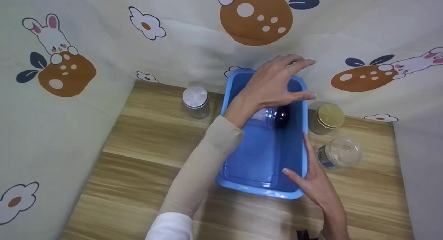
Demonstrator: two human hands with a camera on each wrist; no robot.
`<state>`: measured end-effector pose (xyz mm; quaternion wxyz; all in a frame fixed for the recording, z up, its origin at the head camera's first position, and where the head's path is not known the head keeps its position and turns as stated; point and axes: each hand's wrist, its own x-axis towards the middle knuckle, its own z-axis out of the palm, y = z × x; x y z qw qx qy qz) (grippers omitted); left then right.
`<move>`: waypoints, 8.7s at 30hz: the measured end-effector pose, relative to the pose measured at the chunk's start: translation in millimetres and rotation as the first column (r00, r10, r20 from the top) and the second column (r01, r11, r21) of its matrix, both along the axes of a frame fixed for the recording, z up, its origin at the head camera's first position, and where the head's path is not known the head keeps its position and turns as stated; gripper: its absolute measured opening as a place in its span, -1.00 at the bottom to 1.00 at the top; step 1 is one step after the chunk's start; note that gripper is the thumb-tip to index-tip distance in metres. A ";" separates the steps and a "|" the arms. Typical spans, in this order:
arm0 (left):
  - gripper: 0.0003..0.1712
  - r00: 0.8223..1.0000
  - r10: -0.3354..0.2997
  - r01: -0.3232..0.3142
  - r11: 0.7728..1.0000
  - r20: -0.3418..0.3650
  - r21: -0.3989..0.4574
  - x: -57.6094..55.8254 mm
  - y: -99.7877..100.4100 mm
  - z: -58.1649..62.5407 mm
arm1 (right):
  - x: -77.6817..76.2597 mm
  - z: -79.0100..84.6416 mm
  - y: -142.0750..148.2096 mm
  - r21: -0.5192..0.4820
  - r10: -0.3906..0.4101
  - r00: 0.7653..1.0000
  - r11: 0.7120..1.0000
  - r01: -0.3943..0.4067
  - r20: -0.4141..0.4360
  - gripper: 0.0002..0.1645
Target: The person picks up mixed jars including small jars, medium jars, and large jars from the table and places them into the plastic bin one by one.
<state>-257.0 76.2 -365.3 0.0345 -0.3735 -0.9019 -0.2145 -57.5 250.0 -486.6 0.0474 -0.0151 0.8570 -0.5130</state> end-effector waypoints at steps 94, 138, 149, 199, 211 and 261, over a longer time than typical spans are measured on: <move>-0.18 0.950 0.281 -0.311 0.847 0.135 0.430 -15.8 -180.3 -96.5 | 1.3 3.3 1.0 0.015 -0.004 1.000 1.000 0.004 0.019 0.30; 0.06 0.860 0.351 -0.508 0.652 0.370 0.563 -27.1 -215.3 -187.9 | 0.5 1.2 1.1 0.011 -0.005 1.000 1.000 0.005 -0.025 0.30; 0.12 0.821 0.347 -0.566 0.593 0.454 0.572 -23.8 -217.0 -200.4 | -1.1 -1.7 0.8 0.004 0.006 1.000 1.000 -0.006 -0.028 0.29; 0.09 0.740 0.237 -0.655 0.467 0.630 0.594 -3.3 -211.8 -178.2 | -2.8 0.3 -0.1 0.010 0.001 1.000 1.000 -0.001 -0.026 0.30; 0.06 0.754 0.255 -0.651 0.411 0.605 0.638 -1.2 -213.5 -171.0 | -2.3 -0.3 -0.1 0.011 0.004 1.000 1.000 -0.004 -0.029 0.29; 0.16 0.820 0.342 -0.568 0.592 0.460 0.572 8.0 -207.0 -159.0 | -1.1 -0.9 -0.6 -0.007 -0.012 0.999 1.000 0.011 -0.034 0.26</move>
